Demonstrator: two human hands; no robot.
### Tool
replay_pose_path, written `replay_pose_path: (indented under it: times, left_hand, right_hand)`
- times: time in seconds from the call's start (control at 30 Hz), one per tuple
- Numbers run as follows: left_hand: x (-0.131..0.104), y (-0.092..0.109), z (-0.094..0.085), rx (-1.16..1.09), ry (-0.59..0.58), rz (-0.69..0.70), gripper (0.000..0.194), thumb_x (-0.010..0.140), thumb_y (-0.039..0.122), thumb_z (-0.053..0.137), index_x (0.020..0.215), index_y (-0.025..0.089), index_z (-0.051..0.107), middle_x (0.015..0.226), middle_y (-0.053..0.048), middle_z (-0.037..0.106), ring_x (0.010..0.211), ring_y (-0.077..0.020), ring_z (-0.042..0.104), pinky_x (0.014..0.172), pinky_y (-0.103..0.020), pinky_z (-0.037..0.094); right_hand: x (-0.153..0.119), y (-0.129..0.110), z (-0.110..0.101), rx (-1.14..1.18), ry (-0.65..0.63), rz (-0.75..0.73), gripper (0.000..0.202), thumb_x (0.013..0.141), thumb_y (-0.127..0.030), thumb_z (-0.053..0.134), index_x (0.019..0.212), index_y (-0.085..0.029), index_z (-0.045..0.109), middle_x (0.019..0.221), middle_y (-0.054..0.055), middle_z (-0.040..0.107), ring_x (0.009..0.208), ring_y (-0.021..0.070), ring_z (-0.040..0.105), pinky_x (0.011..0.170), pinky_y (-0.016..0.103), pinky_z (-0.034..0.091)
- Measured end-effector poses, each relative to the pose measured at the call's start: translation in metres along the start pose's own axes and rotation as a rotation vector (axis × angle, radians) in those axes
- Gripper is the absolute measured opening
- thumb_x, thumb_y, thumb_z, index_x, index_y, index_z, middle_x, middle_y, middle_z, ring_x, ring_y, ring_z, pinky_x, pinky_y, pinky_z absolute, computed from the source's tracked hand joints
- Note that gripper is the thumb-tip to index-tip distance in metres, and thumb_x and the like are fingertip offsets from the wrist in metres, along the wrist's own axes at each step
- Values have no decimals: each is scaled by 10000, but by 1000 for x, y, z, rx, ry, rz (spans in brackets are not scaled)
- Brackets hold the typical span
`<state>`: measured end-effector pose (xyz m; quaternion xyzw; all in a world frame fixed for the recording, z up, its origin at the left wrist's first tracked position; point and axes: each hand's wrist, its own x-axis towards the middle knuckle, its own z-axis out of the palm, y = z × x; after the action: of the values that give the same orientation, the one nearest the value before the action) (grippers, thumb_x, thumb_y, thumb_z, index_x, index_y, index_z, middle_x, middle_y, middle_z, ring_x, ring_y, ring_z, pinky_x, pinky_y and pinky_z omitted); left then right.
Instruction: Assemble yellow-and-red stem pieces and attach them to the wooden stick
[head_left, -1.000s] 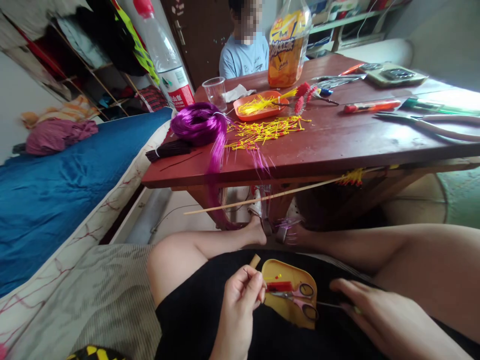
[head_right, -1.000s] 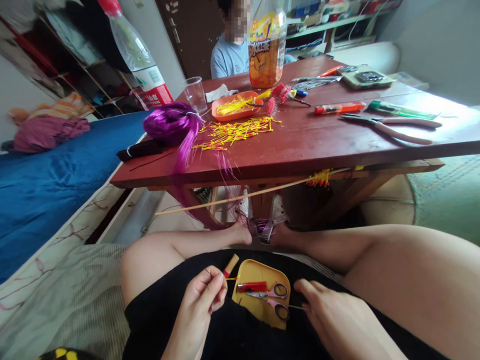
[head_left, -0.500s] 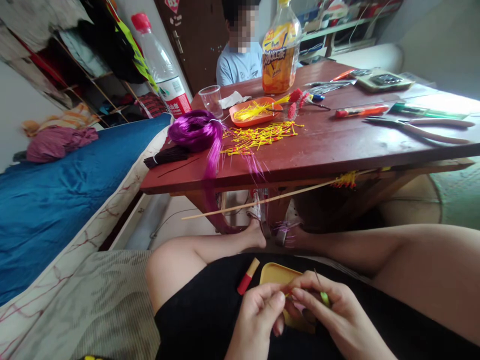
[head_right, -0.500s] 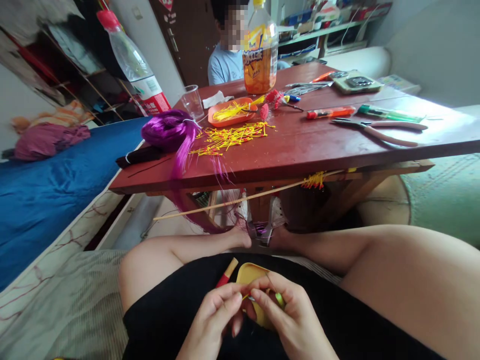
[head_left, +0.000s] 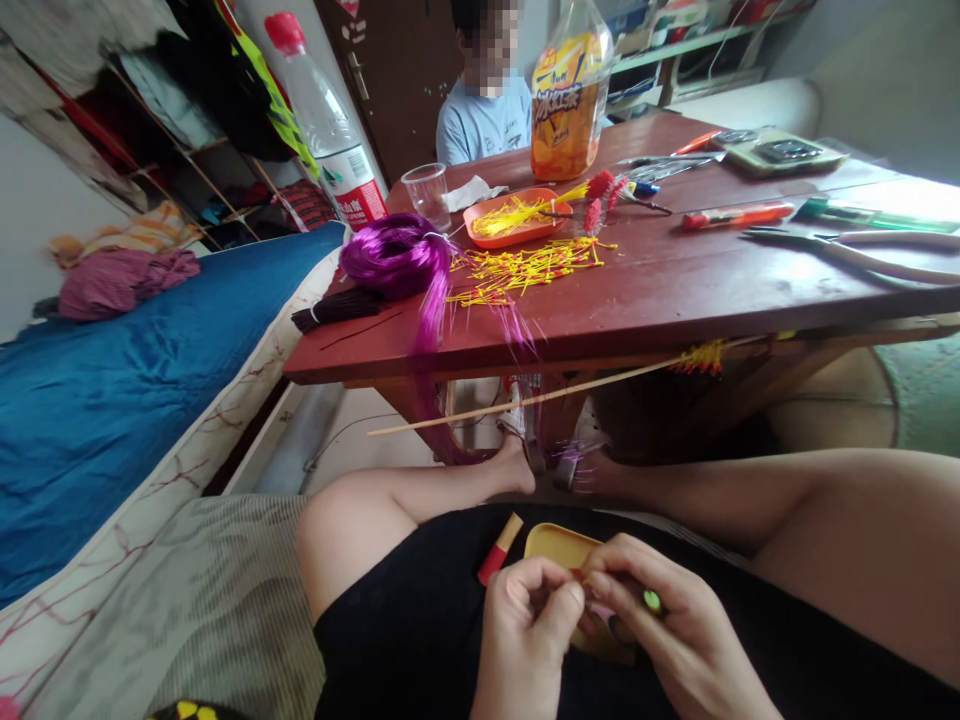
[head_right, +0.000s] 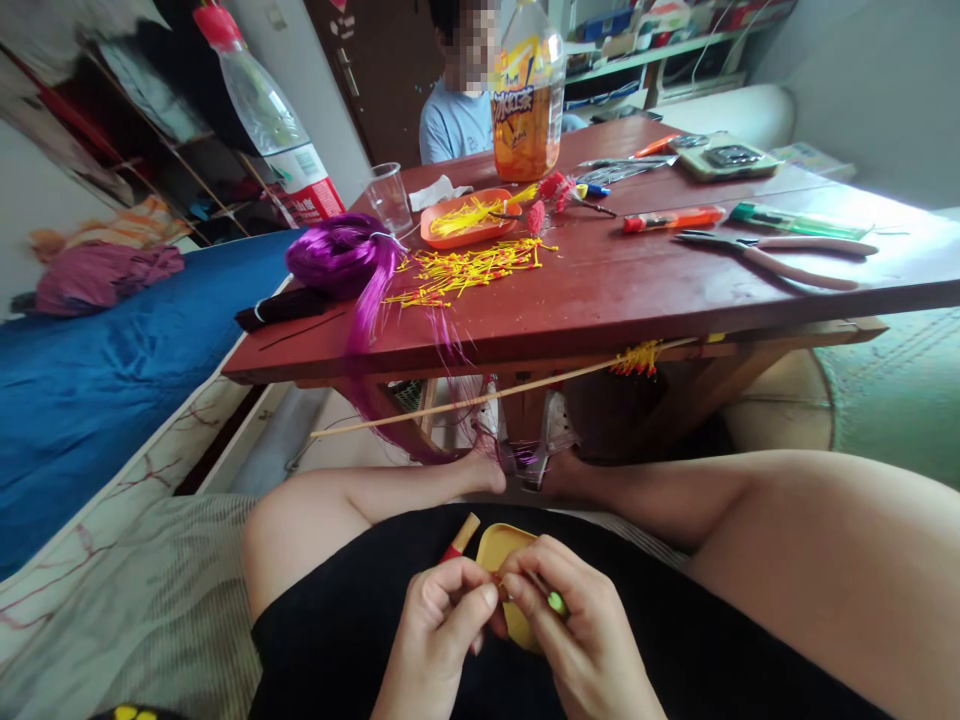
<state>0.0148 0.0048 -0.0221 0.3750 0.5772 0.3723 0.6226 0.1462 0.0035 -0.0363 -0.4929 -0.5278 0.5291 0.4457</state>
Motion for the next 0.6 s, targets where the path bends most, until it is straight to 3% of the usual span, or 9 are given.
replay_pose_path:
  times: [0.13,0.2,0.33,0.43,0.6]
  left_hand:
    - [1,-5,-4,-103,-23,-64,209,653,329,620,555,149,577,467,-9,564,399,-76,369,432,-215,249]
    - [2,-9,-7,-188,-57,-90,237,660,353,633,568,141,582,489,-13,569,407,-72,370,438,-217,243]
    - [4,-14,-9,-295,-46,-115,280,696,396,647,640,123,622,533,-19,579,437,-70,398,458,-220,251]
    - [4,-13,-9,-310,-7,-119,296,694,411,659,679,115,643,518,-16,579,426,-63,398,449,-213,238]
    - [4,-11,-9,-282,-8,-98,308,706,417,652,619,124,617,524,-9,580,432,-57,385,453,-206,242]
  right_hand:
    - [6,-1,-1,242,-23,210,273,800,-441,539,733,-176,533,612,-16,497,521,117,478,472,214,413]
    - [7,-3,-2,261,-61,246,274,802,-454,532,801,-180,532,652,-7,532,565,135,527,512,233,458]
    - [-1,-5,-8,43,-29,110,294,852,-446,442,1023,-232,549,891,59,629,809,203,612,708,288,514]
    - [-11,0,-11,-157,-80,-25,241,889,-353,390,1002,-261,582,899,58,653,776,183,634,680,239,516]
    - [-19,11,-10,-340,-160,-93,244,898,-255,349,966,-237,582,865,60,675,774,177,657,664,225,525]
